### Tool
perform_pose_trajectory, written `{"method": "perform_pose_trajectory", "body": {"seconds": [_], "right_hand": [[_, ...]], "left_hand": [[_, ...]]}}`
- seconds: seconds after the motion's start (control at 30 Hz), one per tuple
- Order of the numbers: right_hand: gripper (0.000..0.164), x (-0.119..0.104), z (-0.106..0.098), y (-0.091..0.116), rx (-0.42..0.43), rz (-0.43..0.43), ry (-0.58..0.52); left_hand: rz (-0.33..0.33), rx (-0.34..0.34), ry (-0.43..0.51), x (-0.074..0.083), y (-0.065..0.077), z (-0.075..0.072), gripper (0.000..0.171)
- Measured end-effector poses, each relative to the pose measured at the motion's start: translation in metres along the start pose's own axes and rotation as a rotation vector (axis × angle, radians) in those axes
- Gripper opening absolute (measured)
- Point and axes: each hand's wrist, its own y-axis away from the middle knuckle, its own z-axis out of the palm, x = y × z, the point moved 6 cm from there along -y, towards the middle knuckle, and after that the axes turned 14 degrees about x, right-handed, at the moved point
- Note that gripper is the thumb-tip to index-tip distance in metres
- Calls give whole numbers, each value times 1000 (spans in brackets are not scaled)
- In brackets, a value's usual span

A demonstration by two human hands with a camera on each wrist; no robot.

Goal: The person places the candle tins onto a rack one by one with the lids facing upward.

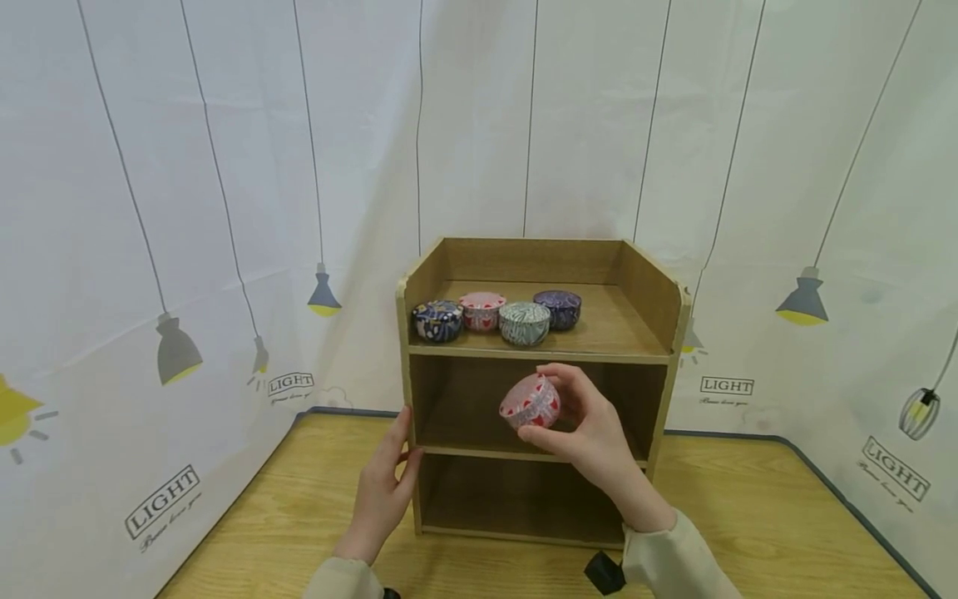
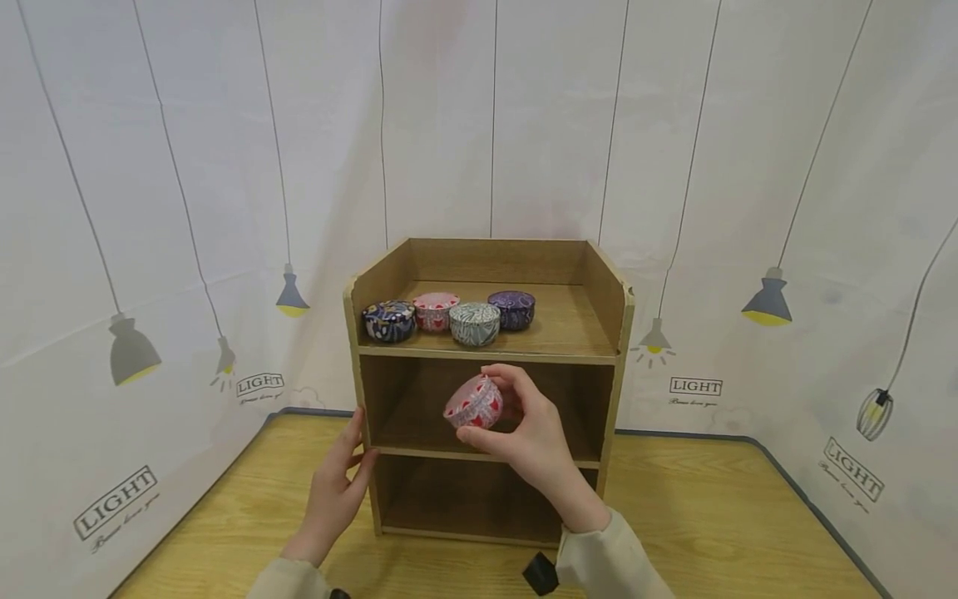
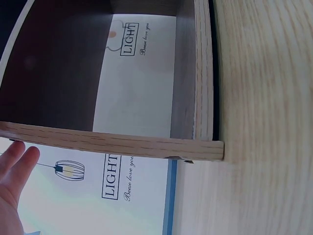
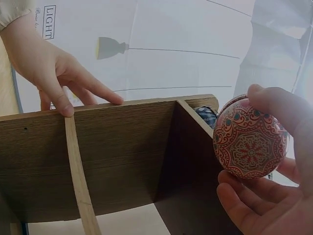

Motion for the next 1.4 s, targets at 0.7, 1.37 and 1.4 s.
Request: {"method": "perform_pose_trajectory", "body": {"seconds": [0.7,1.37,1.4], "right_hand": [[65,-5,-7,-4,35,15,-38],[63,-10,-15,-10,67,-8,-2],[63,-10,-15,-11,70,-9,1]], "left_hand": [[-1,-6,10,0,1,0,52],[0,-2,13,-1,2,0,52],[0,-2,13,-1,2,0,53]]}}
